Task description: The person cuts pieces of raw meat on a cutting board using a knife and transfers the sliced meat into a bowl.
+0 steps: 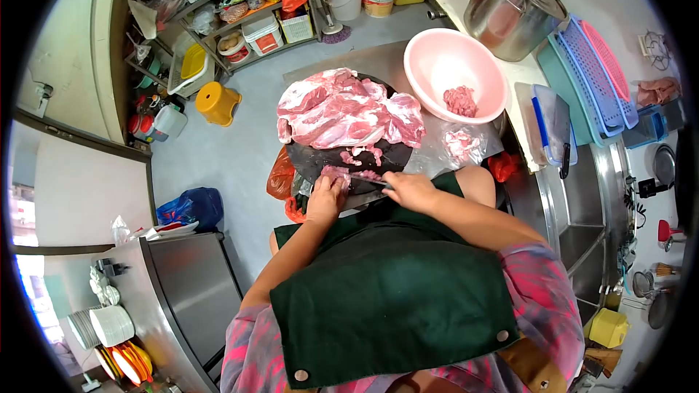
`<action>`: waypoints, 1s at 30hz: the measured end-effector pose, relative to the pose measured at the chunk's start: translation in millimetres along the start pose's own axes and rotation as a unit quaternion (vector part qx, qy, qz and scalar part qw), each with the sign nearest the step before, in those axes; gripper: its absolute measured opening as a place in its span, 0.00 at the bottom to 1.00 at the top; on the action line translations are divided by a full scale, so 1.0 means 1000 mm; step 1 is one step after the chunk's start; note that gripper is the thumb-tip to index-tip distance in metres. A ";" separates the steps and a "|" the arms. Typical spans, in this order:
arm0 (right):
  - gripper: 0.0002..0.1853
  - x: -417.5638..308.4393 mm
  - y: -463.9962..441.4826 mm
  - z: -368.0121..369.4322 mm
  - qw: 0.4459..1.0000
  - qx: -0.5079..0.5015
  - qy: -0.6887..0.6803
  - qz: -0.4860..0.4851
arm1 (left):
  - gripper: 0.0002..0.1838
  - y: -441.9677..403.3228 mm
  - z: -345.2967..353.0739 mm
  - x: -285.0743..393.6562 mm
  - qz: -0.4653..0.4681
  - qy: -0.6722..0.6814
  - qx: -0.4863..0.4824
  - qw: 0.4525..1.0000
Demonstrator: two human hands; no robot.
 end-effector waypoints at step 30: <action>0.16 -0.062 -0.112 0.004 0.998 -0.017 -0.043 -0.036 | 0.15 -0.010 -0.008 -0.016 -0.017 0.001 -0.039 0.999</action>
Point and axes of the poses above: each hand's wrist, its own y-axis away from the middle knuckle, its own z-axis out of the palm, x = y × z, the point moved 2 cm from there along -y, towards the middle knuckle, and after that the axes turned 8 degrees about -x, right-handed, at the moved point
